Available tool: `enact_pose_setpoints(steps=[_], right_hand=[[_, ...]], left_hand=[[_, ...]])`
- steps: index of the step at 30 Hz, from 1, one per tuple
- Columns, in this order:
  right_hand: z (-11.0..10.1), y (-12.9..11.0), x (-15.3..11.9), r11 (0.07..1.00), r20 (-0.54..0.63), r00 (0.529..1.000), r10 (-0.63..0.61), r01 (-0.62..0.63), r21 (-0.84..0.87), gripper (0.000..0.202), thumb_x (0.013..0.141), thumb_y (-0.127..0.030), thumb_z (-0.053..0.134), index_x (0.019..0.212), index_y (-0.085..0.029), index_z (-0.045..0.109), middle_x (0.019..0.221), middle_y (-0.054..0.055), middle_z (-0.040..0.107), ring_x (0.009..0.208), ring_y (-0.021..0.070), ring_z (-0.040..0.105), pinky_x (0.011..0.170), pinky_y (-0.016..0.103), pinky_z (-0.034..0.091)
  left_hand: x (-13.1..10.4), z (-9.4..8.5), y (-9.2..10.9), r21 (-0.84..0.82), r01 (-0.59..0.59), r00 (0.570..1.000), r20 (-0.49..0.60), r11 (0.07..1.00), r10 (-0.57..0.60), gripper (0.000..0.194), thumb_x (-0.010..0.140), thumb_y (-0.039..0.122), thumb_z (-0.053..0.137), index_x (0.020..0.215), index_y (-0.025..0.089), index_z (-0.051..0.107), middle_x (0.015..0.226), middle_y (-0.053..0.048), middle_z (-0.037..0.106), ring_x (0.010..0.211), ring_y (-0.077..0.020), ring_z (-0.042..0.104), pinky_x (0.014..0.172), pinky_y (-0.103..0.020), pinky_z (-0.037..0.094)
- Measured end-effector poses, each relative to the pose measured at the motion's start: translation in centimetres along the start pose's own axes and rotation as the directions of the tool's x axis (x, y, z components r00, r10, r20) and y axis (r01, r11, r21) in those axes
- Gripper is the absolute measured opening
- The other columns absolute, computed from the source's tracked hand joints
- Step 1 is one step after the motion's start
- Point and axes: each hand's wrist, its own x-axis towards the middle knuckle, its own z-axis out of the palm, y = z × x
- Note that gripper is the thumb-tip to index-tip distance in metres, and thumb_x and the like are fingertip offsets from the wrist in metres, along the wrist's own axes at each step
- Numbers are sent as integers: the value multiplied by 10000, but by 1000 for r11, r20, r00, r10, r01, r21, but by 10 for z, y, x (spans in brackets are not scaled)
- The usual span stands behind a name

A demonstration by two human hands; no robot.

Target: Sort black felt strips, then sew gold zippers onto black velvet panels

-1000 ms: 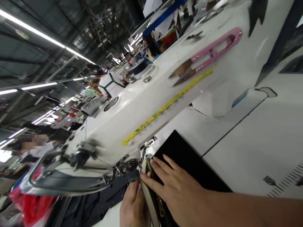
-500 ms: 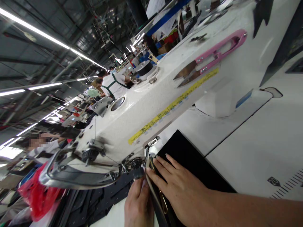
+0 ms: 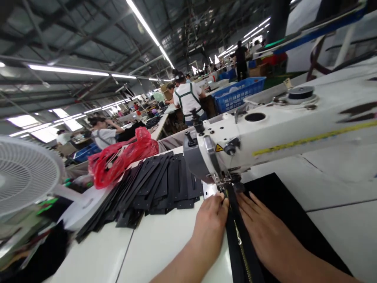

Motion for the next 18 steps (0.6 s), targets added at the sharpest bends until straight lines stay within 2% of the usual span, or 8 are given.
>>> enact_pose_setpoints(steps=[4,9,13,18], right_hand=[[-3,3,-1,996,31,997,-77,78,-39,521,818,-108,388,1336,-47,400,1328,193,471,1243,265,423,990,472,416],[-7,7,4,988,70,988,-139,143,-54,524,799,-72,379,1319,-11,406,1268,219,520,1193,277,479,968,490,434],[-10,9,7,984,55,984,-170,172,-47,557,794,-56,359,1347,6,346,1253,228,529,1187,271,486,944,487,456],[-17,10,12,983,95,981,-172,177,-49,573,800,-62,351,1367,5,306,1241,229,539,1155,268,518,930,469,476]], left_hand=[[3,1,3,-10,-3,1000,-29,1000,3,235,911,128,397,1079,102,559,1040,-140,611,963,-210,594,834,-390,552],[6,-1,5,-48,65,996,-56,997,-68,191,911,127,402,968,97,581,939,-111,618,890,-197,593,800,-353,557],[8,-1,6,-73,78,995,-62,994,-82,169,896,106,425,950,90,584,912,-107,617,881,-204,588,798,-356,553],[9,-3,6,-87,78,995,-58,993,-83,185,902,100,400,971,90,572,921,-119,615,907,-208,587,809,-365,551]])
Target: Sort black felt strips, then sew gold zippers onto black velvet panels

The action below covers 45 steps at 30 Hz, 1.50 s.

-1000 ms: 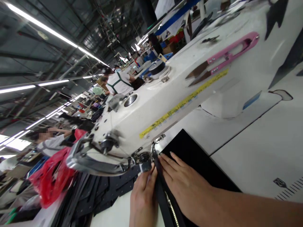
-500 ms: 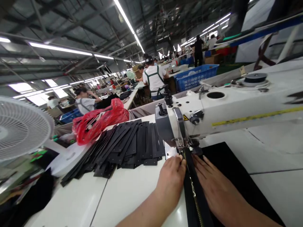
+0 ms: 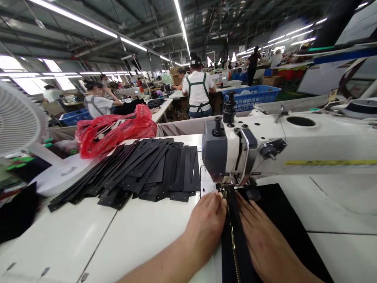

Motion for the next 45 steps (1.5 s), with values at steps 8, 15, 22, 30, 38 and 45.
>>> enact_pose_setpoints(steps=[8,15,22,30,38,45], right_hand=[[-3,-1,2,1000,8,1000,12,-12,16,604,799,-59,333,1391,17,239,1219,237,553,1128,269,541,913,463,491],[0,-4,0,1000,-4,1000,21,-21,-10,617,790,-43,332,1399,-8,240,1224,222,554,1145,258,528,913,462,488],[2,-4,-5,998,61,997,51,-54,40,559,806,-66,353,1360,1,334,1260,217,528,1209,263,464,981,476,426],[2,-2,-4,995,79,995,59,-65,79,521,826,-104,366,1341,-28,386,1277,194,522,1237,258,431,1012,487,388],[1,-2,0,997,78,995,63,-67,47,472,825,-87,378,1287,-30,455,1281,200,516,1227,256,442,1013,478,388],[5,10,10,982,99,990,105,-118,144,419,848,-73,369,1245,-42,499,1223,195,560,1205,253,466,1009,489,394]], left_hand=[[0,-2,-2,-41,2,1000,9,999,-1,219,919,115,365,994,104,571,948,-121,619,955,-207,593,830,-372,550],[-1,1,-4,-43,-9,1000,28,999,10,207,916,116,372,981,103,568,947,-118,617,936,-202,593,845,-381,546],[-1,-4,-4,-28,-19,998,67,999,21,235,927,123,338,1000,96,559,957,-128,614,956,-211,588,821,-382,546],[1,-3,-3,-10,-7,996,92,1000,7,227,923,112,346,980,104,565,912,-106,607,905,-202,584,791,-357,537],[1,-3,-6,-41,42,986,160,998,-34,183,906,142,415,943,101,589,901,-100,581,845,-197,567,750,-322,528],[4,1,-13,-49,142,966,224,989,-128,234,919,177,398,1006,132,611,960,-99,598,862,-207,584,750,-334,525]])
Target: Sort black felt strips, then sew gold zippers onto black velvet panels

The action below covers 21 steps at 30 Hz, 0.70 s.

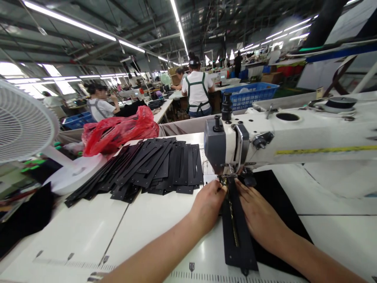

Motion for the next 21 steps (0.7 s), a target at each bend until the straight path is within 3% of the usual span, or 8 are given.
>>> enact_pose_setpoints(steps=[6,9,12,17,21], right_hand=[[-23,-10,-8,982,-83,996,-13,29,186,356,858,-124,423,1189,-117,553,1240,173,536,1163,243,485,960,448,442],[-32,-22,-12,970,-56,998,-30,42,240,355,826,-131,490,1171,-152,569,1230,145,546,1156,246,480,940,419,454],[-37,-26,-8,968,-18,999,-37,40,247,345,799,-131,527,1133,-187,594,1190,116,577,1140,261,488,926,435,452],[-32,-18,-8,968,-9,1000,19,-16,251,358,839,-158,470,1189,-155,543,1142,140,590,1035,252,544,853,424,487],[-19,-12,-18,989,-67,998,-10,20,148,444,839,-147,429,1274,-57,446,1269,203,503,1192,270,451,965,459,426]], left_hand=[[-15,-9,-5,-205,-71,997,-23,976,68,230,858,124,496,1051,167,615,1095,-95,607,973,-196,603,845,-321,521],[-26,-15,-4,-296,-116,992,-79,948,97,245,854,101,490,1053,194,598,1106,-60,627,1004,-166,601,928,-321,489],[-32,-17,-1,-257,-137,986,-124,957,108,260,848,87,473,1075,175,564,1156,-76,619,1052,-182,590,1017,-388,427],[-32,-12,7,-89,-180,980,-102,980,171,212,840,101,461,1025,115,564,1166,-135,613,1112,-224,566,1011,-413,433],[-32,-12,14,-24,-192,979,-68,981,190,208,856,97,431,1016,104,563,1179,-145,604,1152,-214,539,1030,-399,418]])
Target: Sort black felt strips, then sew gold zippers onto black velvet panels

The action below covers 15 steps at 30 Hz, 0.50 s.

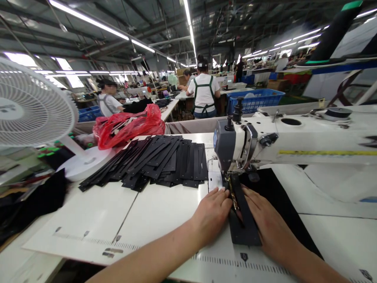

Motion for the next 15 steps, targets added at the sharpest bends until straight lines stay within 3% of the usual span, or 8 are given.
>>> enact_pose_setpoints(steps=[4,15], right_hand=[[4,-1,0,997,17,998,-53,54,-55,457,814,-132,419,1262,-53,469,1244,201,538,1192,261,468,960,451,438],[6,7,11,999,17,999,-31,32,-43,410,822,-140,421,1211,-53,515,1189,195,577,1133,256,515,926,435,468]], left_hand=[[-1,0,1,7,-14,1000,-27,1000,14,235,867,98,415,1046,89,566,1173,-139,612,1148,-216,542,1034,-387,418],[8,5,-9,15,-3,1000,-12,1000,3,237,864,124,450,1057,95,585,1150,-133,618,1110,-210,563,1012,-364,446]])
